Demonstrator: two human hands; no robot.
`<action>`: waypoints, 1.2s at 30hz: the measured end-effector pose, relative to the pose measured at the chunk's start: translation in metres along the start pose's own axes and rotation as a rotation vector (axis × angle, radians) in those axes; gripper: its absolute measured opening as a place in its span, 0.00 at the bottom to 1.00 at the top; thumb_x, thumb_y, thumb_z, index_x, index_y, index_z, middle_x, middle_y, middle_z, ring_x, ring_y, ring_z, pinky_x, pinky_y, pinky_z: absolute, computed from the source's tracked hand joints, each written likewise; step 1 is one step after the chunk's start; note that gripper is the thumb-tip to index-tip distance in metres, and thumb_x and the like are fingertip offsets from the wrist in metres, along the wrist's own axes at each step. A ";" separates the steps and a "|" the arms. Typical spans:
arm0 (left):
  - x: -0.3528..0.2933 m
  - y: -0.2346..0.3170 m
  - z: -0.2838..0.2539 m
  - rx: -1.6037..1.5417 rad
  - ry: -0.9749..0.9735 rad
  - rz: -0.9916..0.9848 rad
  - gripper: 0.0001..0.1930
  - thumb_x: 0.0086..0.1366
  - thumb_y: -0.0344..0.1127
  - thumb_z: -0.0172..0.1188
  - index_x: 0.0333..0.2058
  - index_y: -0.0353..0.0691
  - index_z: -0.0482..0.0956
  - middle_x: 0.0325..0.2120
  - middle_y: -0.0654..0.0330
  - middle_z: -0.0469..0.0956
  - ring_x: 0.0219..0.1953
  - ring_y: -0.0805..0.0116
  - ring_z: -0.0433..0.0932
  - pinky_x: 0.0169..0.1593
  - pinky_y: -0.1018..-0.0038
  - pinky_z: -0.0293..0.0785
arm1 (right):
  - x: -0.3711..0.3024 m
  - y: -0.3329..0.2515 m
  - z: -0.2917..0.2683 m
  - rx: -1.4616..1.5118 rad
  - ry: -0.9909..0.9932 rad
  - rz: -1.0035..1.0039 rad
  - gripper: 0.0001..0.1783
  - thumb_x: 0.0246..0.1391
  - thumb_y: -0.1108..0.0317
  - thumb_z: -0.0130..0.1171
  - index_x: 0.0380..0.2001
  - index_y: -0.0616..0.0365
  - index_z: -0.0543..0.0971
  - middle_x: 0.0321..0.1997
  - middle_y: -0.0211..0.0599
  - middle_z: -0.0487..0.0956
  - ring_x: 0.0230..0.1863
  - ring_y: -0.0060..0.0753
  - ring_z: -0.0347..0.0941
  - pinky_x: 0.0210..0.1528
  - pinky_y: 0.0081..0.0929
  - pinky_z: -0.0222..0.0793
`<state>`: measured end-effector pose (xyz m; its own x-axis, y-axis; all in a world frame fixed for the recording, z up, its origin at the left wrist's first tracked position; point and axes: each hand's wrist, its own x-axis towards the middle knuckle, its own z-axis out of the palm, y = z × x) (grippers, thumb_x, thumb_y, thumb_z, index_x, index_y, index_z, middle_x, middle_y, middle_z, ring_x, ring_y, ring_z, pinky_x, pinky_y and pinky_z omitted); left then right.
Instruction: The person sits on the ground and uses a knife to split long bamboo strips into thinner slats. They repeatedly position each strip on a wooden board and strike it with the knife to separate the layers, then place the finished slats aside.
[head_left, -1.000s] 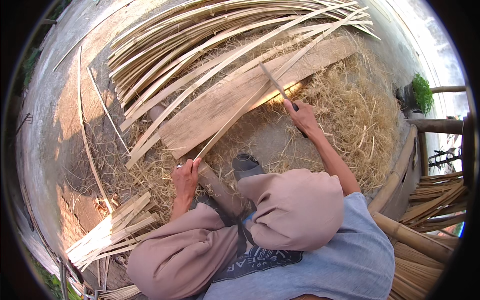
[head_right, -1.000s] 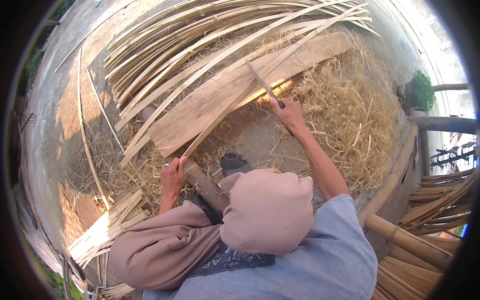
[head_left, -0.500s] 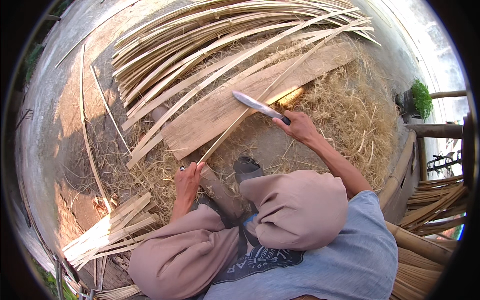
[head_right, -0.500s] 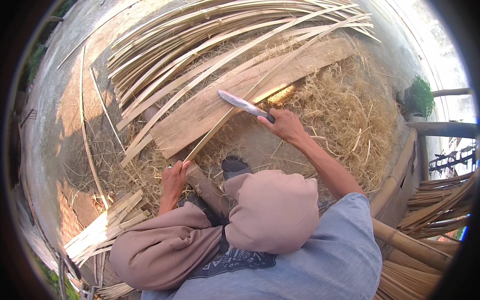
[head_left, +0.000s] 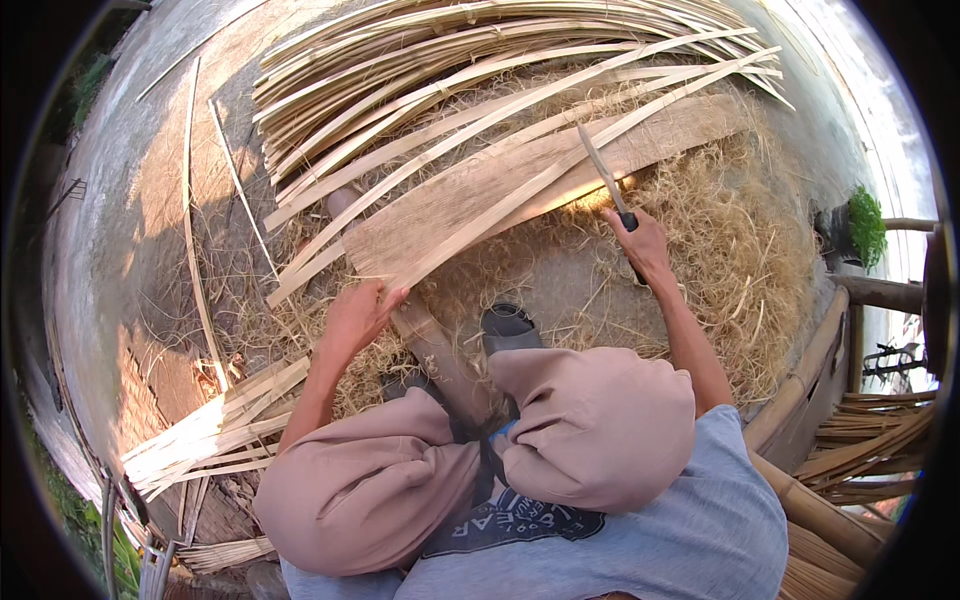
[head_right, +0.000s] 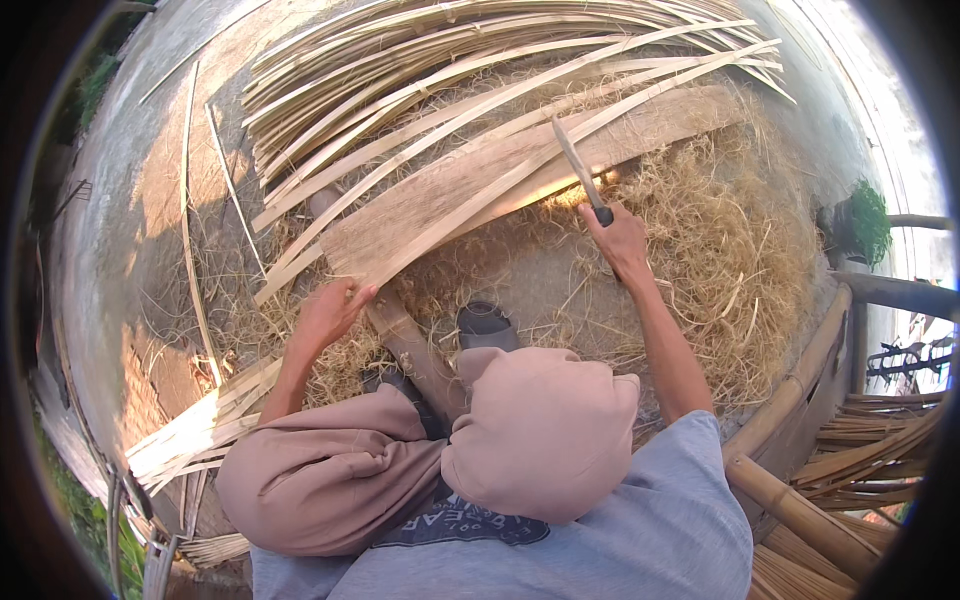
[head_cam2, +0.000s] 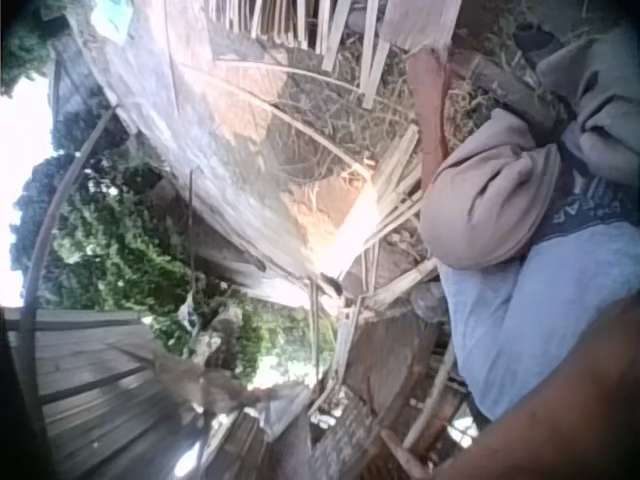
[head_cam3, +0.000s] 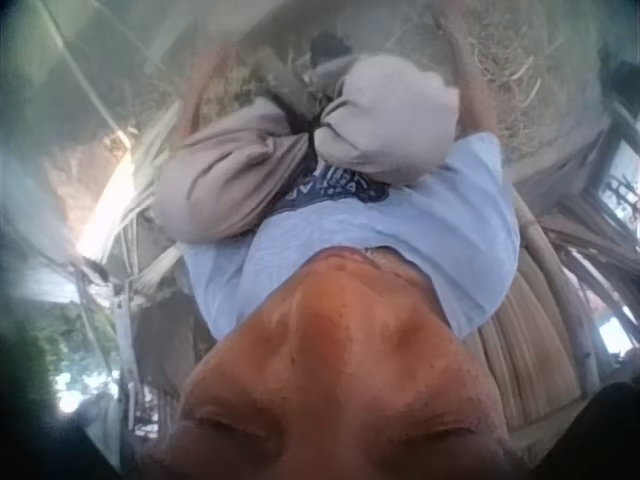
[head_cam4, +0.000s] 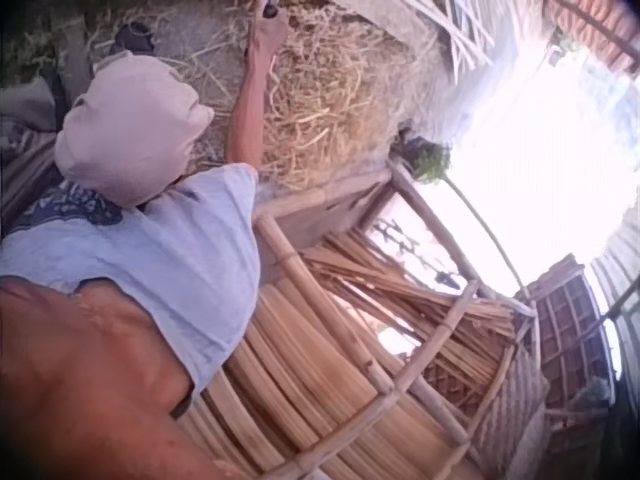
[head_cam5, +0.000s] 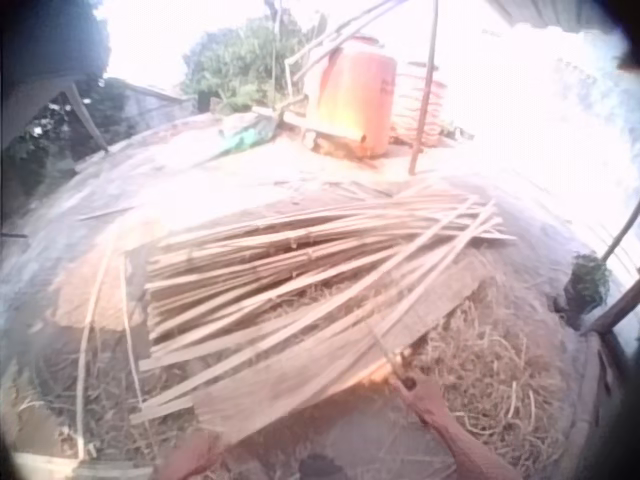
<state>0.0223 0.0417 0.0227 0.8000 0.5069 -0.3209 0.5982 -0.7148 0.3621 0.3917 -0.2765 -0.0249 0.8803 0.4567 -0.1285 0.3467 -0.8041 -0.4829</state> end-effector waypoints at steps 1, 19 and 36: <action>0.008 0.000 -0.022 0.061 -0.001 0.012 0.27 0.73 0.57 0.57 0.43 0.33 0.82 0.23 0.47 0.80 0.28 0.45 0.79 0.38 0.54 0.76 | -0.025 -0.013 0.015 -0.032 -0.043 -0.051 0.34 0.59 0.37 0.64 0.23 0.63 0.76 0.19 0.51 0.77 0.24 0.52 0.77 0.30 0.47 0.71; 0.231 0.269 0.113 0.042 0.320 0.122 0.17 0.63 0.32 0.63 0.49 0.36 0.75 0.45 0.51 0.75 0.44 0.50 0.83 0.54 0.52 0.69 | -0.142 -0.106 0.065 0.721 -0.545 -0.021 0.15 0.68 0.64 0.54 0.42 0.69 0.79 0.24 0.43 0.81 0.24 0.28 0.79 0.32 0.33 0.75; 0.267 0.272 0.124 -0.307 0.304 0.259 0.09 0.71 0.37 0.58 0.42 0.38 0.77 0.41 0.54 0.79 0.46 0.53 0.78 0.56 0.48 0.59 | -0.151 -0.126 0.103 0.785 -0.508 -0.374 0.17 0.59 0.65 0.65 0.45 0.69 0.80 0.37 0.50 0.85 0.41 0.47 0.84 0.46 0.40 0.77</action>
<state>0.3930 -0.0764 -0.0729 0.8737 0.4820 0.0662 0.3279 -0.6838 0.6518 0.1815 -0.2052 -0.0341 0.4531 0.8837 -0.1177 0.0996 -0.1814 -0.9784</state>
